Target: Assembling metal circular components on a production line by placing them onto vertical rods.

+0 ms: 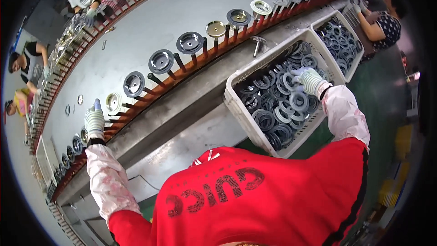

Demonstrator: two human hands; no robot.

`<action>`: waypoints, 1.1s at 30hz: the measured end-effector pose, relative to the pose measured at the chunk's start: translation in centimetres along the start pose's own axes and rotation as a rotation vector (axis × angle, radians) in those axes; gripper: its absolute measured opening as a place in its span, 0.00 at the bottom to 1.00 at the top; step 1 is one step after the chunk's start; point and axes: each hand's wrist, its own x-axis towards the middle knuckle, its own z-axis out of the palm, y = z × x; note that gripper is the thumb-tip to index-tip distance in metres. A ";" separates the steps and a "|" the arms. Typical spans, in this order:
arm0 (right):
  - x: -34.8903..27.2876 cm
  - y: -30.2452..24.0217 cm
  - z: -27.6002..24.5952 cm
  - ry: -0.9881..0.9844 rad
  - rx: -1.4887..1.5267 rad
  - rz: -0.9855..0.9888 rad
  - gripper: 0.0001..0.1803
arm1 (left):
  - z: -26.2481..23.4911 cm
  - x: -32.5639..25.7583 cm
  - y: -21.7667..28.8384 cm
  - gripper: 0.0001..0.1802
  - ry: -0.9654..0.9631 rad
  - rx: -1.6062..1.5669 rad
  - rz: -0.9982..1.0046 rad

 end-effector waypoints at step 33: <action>17.7 -11.2 -16.4 0.647 0.401 -0.083 0.26 | -8.3 -0.3 34.9 0.23 -0.103 -0.165 0.668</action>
